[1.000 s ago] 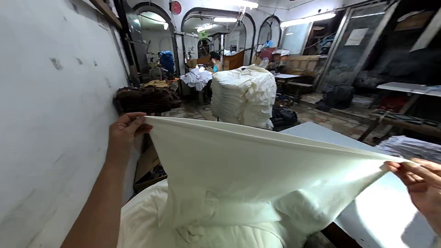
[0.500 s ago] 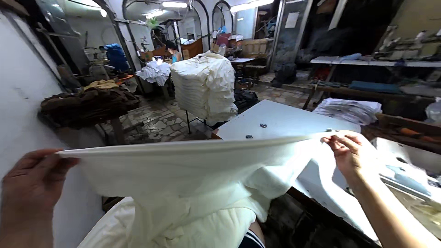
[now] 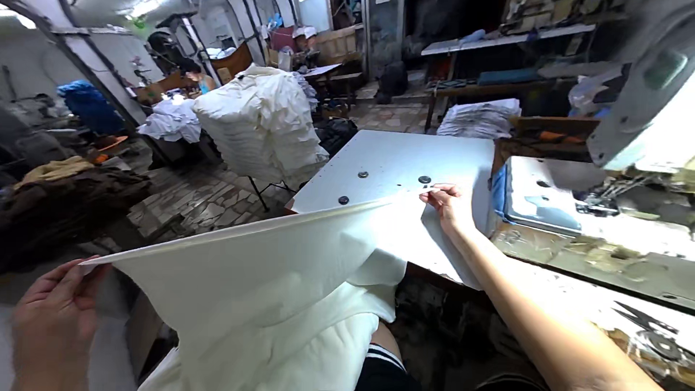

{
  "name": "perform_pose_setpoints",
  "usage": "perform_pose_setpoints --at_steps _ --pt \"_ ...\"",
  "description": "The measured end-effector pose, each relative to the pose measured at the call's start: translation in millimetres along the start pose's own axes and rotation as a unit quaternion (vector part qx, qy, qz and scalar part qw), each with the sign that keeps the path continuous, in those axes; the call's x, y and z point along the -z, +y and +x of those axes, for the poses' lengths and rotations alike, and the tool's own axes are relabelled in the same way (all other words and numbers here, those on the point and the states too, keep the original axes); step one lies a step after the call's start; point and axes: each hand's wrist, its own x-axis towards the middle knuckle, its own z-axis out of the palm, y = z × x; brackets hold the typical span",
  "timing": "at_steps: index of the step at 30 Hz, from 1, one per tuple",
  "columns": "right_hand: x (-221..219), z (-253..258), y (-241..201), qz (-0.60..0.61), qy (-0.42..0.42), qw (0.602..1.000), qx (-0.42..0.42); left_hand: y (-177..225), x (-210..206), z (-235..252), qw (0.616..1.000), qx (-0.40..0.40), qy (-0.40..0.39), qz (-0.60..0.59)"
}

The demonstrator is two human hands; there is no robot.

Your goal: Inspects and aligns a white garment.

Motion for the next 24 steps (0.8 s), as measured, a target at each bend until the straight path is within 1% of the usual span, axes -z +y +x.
perform_pose_setpoints --at_steps 5,9,12,15,18,19,21,23,24 --pt "6 5 4 -0.048 -0.019 0.998 -0.046 10 -27 5 1.000 0.014 0.004 0.018" --pt "6 10 3 -0.073 -0.030 0.994 -0.070 1 -25 15 0.999 0.021 0.021 0.024" --pt "4 9 0 -0.056 -0.025 0.995 -0.082 3 -31 13 0.999 0.027 0.036 0.025" --pt "3 7 -3 -0.043 -0.017 0.995 -0.085 -12 -18 22 1.000 0.013 0.021 -0.015" --pt "5 7 -4 -0.025 -0.024 0.998 -0.051 -34 15 22 0.996 -0.020 -0.017 -0.082" --pt "6 7 -3 -0.018 -0.032 0.999 -0.036 -36 24 12 0.994 -0.020 -0.010 -0.106" --pt "6 8 -4 0.001 -0.038 0.999 -0.017 -33 35 -23 0.991 0.003 0.023 -0.131" --pt "6 8 -2 0.003 -0.035 0.999 -0.020 -33 42 -68 0.992 0.036 0.034 -0.115" --pt "8 9 -1 -0.009 -0.038 0.999 -0.025 -37 47 -92 0.994 0.046 0.022 -0.094"
